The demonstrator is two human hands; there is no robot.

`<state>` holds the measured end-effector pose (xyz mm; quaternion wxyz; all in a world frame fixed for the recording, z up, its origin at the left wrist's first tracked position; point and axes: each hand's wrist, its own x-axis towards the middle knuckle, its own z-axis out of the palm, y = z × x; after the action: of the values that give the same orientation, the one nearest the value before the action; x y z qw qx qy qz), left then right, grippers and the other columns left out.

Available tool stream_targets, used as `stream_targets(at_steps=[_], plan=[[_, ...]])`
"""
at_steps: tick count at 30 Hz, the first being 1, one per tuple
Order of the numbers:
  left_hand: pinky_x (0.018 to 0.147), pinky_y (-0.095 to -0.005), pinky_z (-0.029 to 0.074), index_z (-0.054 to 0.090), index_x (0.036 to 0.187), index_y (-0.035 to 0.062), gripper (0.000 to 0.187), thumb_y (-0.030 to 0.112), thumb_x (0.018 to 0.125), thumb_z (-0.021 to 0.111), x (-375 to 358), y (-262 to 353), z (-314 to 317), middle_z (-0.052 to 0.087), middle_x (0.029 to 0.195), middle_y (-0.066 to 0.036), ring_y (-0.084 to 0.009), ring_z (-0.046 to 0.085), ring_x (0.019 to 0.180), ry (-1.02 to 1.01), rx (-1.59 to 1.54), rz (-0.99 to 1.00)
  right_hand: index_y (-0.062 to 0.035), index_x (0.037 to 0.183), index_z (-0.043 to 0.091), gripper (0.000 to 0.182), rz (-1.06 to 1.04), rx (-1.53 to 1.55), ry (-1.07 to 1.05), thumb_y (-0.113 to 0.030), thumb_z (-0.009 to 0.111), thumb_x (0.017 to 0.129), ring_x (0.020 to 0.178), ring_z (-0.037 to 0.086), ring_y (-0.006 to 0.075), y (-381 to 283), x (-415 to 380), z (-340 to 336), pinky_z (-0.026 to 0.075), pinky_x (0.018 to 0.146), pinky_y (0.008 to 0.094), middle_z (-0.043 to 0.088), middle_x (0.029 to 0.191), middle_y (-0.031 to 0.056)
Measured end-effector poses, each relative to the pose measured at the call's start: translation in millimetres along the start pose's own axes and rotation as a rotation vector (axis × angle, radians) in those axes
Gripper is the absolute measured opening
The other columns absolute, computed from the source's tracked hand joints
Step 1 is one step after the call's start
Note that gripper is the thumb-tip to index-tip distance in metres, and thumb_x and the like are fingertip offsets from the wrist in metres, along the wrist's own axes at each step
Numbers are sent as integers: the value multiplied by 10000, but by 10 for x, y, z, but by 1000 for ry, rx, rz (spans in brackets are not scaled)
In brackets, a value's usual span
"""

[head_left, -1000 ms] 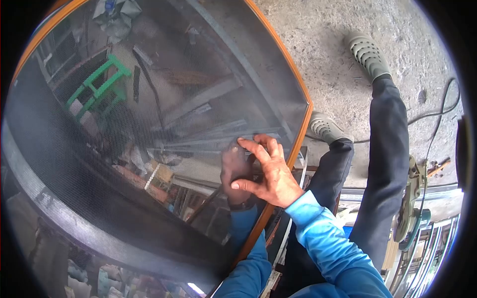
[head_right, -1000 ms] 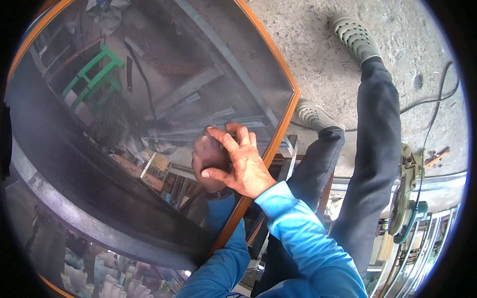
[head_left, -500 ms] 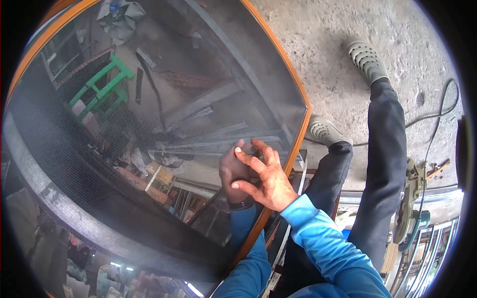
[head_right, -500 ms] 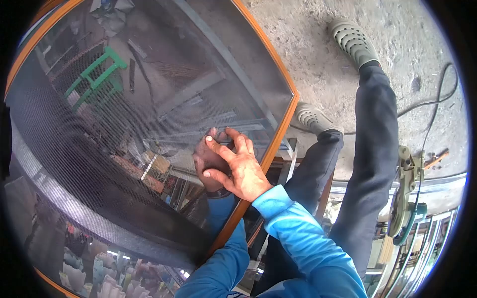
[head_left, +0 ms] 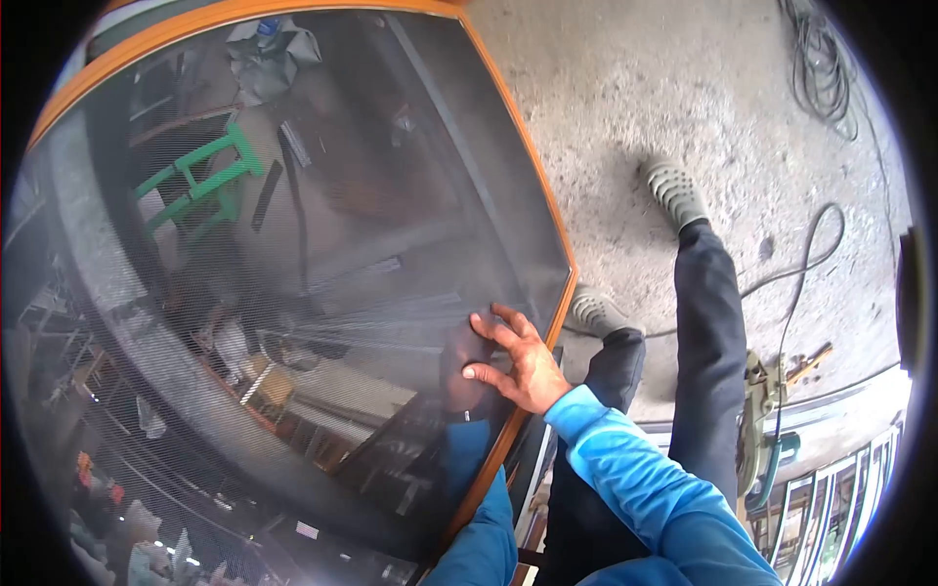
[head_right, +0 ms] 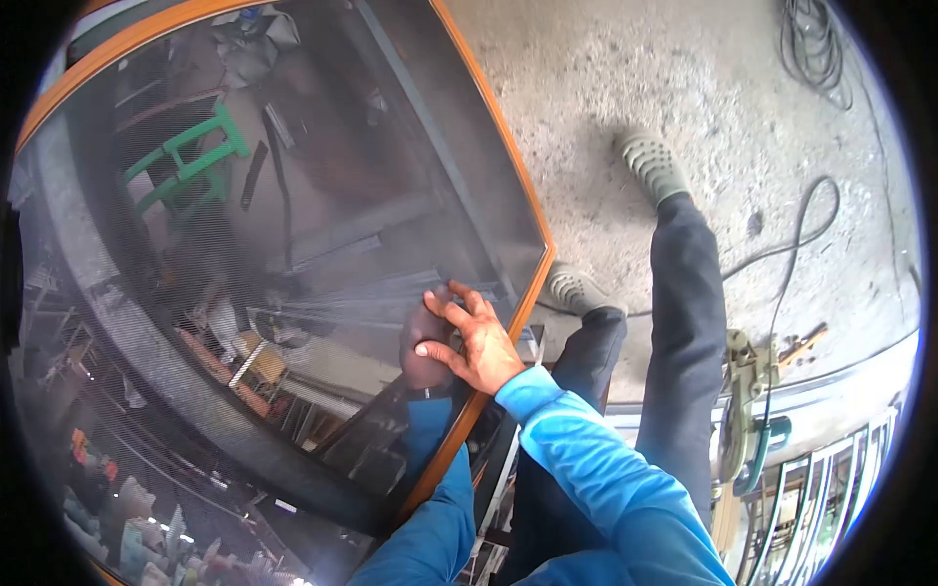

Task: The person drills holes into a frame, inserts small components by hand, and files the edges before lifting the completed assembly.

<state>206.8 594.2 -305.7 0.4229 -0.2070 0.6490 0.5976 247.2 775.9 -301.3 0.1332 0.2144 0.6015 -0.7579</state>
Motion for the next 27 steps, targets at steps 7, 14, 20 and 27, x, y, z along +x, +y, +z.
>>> stream_targets(at_steps=[7,14,20,27], plan=[[1300,-498,298,311,1682,44,706,459,1130,458,-7,-136,22,355,1713,-155,-312,334,1592,-173,-246,17,-152,1708,347,872,-4,-147,-86,-427,756,989,1613,158,552,85,11,76,184,1307,597,100,1769,321],[1330,-483,241,276,1713,102,708,495,1144,430,49,-52,68,253,1774,-138,-288,247,1641,-273,-325,27,-249,1711,355,863,61,-165,5,-548,715,986,1626,153,533,236,-32,143,144,1282,694,74,1780,311],[1027,-442,272,376,1416,118,495,502,1117,469,-9,-686,-326,316,1373,-73,-224,326,1253,-49,-305,-88,-248,1718,334,766,22,-235,-69,-479,641,1055,1648,126,503,119,-35,182,124,1269,724,72,1797,268],[590,-376,358,543,988,129,353,470,1079,551,-1146,-2135,-364,458,787,12,-135,474,694,384,-216,-549,-131,1555,528,646,124,-395,43,-279,778,978,1533,358,518,-160,-771,-290,330,1259,547,283,1696,312]])
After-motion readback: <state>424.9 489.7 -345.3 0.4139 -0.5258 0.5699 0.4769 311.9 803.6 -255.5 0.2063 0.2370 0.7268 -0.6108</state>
